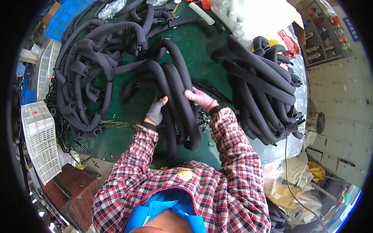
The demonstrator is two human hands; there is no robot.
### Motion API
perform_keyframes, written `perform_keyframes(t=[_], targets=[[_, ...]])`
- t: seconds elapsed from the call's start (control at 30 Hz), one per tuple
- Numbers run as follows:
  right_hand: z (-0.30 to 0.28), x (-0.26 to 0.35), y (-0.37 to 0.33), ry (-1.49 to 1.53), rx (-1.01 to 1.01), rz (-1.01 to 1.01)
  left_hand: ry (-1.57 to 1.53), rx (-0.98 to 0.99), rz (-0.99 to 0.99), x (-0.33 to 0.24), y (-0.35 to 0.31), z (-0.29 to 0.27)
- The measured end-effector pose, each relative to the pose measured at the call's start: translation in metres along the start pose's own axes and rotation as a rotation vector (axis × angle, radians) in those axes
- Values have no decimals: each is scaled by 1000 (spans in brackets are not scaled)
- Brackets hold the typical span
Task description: The person uses a small metal tool to insert metal fasteners into the ends of black foam tubes. They repeatedly pick up tubes, insert the fasteners, and place the finished pieces into a cardboard box.
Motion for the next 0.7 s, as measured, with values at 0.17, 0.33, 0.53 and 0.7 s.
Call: perform_keyframes(t=[0.17,0.33,0.53,0.7], targets=[[102,59,-58,94,151,-294,-20,100,87,-59,-107,17],[190,89,-153,55,133,-402,345,108,253,-77,-229,31],[224,49,-241,-45,114,-353,566,427,561,-56,-296,104],[305,52,-319,49,-432,-729,578,700,775,-68,-295,178]])
Point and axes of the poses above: each hand's wrist, its own y-axis towards the middle knuckle, its own z-axis out of the palm, x = y × z, the point moved 2 cm from there along y, towards the middle knuckle, and after that the axes turned 9 degrees about x, right-handed, at the moved point
